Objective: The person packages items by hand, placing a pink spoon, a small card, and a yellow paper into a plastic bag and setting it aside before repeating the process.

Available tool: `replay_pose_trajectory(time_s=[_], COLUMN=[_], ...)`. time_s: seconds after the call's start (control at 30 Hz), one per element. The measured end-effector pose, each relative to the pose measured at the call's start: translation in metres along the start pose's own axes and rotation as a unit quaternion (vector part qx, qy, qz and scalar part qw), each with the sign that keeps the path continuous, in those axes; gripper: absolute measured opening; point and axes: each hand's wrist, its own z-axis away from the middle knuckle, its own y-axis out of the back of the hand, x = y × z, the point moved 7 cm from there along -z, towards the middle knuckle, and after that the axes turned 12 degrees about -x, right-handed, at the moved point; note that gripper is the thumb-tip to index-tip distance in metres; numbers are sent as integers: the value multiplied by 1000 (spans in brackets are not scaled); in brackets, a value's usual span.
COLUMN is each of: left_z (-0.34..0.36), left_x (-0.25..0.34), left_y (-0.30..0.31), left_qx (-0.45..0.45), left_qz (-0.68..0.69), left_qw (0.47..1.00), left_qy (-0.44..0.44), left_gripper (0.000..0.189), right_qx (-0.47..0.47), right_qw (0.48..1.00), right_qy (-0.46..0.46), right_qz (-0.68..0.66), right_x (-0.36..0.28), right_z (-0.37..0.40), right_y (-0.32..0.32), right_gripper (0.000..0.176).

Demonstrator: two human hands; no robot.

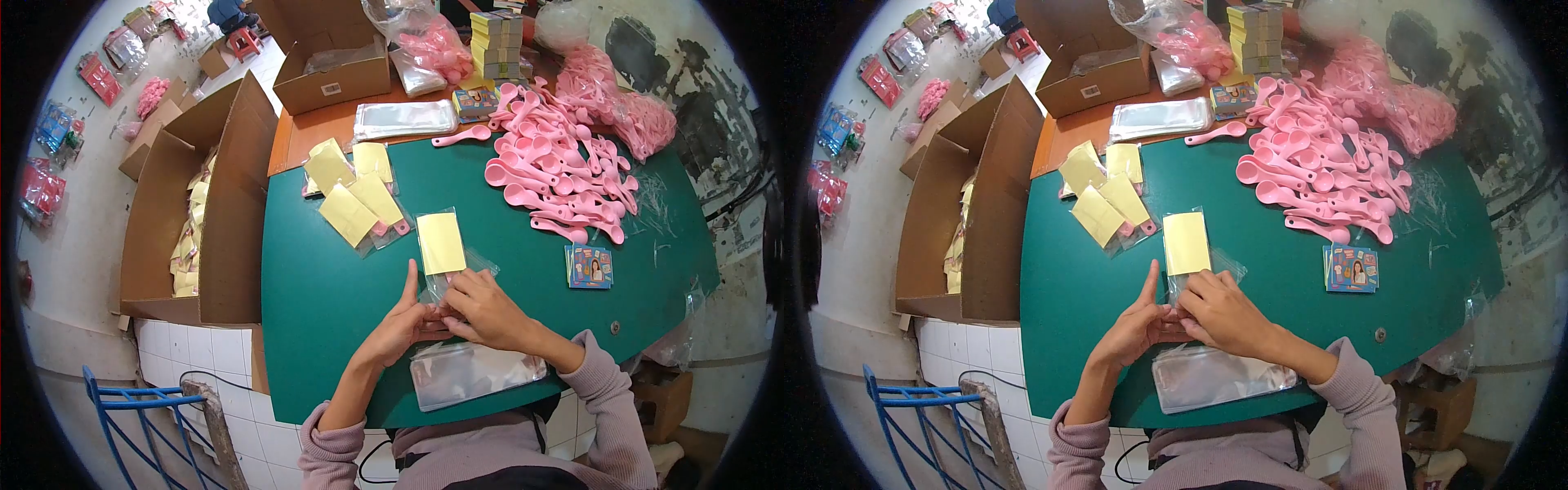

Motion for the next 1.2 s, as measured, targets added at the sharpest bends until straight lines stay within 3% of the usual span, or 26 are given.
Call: replay_pose_trajectory(time_s=[0.17, 0.23, 0.27, 0.33, 0.37, 0.43, 0.5, 0.53, 0.57, 0.63, 0.7, 0.73, 0.77, 0.8, 0.83, 0.87, 0.9, 0.93, 0.97, 1.07, 1.2], left_z=[-8, -12, -14, -16, -17, -13, -11, -11, -12, -16, -16, -16, -16, -15, -16, -16, -17, -17, -17, -14, -7], left_x=[-2, 1, -3, -3, -3, 8, 13, 12, 11, 6, 5, 5, 5, 5, 8, 8, 8, 9, 11, 11, 15], left_y=[10, 15, 19, 23, 22, 16, 11, 9, 12, 16, 12, 9, 8, 8, 7, 5, 3, 1, 0, -4, -5], left_qx=[51, 73, 73, 89, 86, 107, 96, 84, 83, 49, 40, 37, 37, 37, 29, 21, 20, 13, 8, -19, -55], left_qz=[-27, -164, -165, -237, -238, -103, -112, -122, -119, -159, -171, -184, -156, -155, -160, -165, -167, -151, -136, -133, -165], left_qw=[998, 983, 982, 966, 966, 984, 986, 987, 987, 985, 983, 981, 986, 986, 985, 984, 984, 986, 988, 986, 982], left_qy=[-14, -49, -50, -58, -58, -94, -80, -65, -66, -53, -48, -45, -52, -53, -61, -65, -63, -71, -78, -101, -67], left_gripper=[73, 74, 74, 75, 75, 70, 62, 55, 55, 36, 31, 26, 24, 24, 23, 23, 23, 20, 18, 14, 10], right_qx=[0, 5, 6, -52, -52, -78, 11, 67, 160, 222, 324, 325, 236, 132, 22, 137, 183, 142, 81, -39, 34], right_qw=[995, 994, 993, 996, 997, 974, 970, 938, 924, 902, 850, 851, 843, 781, 671, 821, 913, 943, 978, 992, 996], right_qy=[25, 58, 58, 52, 51, 38, 8, -36, -118, -106, -310, -310, -472, -606, -702, -533, -342, -295, -191, -86, -10], right_qz=[99, 98, 98, -40, -38, -211, -244, -338, -327, -354, -278, -273, -104, 69, 238, 150, 124, 68, -13, 87, 84], right_x=[-8, -12, -10, 2, 6, 17, 40, 65, 94, 121, 173, 176, 185, 185, 183, 142, 125, 114, 72, 27, 38], right_z=[0, 1, 2, 6, 10, 25, 60, 89, 127, 179, 237, 245, 256, 267, 274, 213, 172, 133, 85, 17, 1], right_y=[-4, -4, -2, 0, 8, 29, 74, 94, 120, 175, 221, 225, 225, 223, 227, 210, 183, 146, 113, 28, 13], right_gripper=[18, 18, 18, 15, 15, 11, 10, 10, 17, 7, 9, 9, 16, 26, 35, 44, 47, 51, 51, 37, 25])
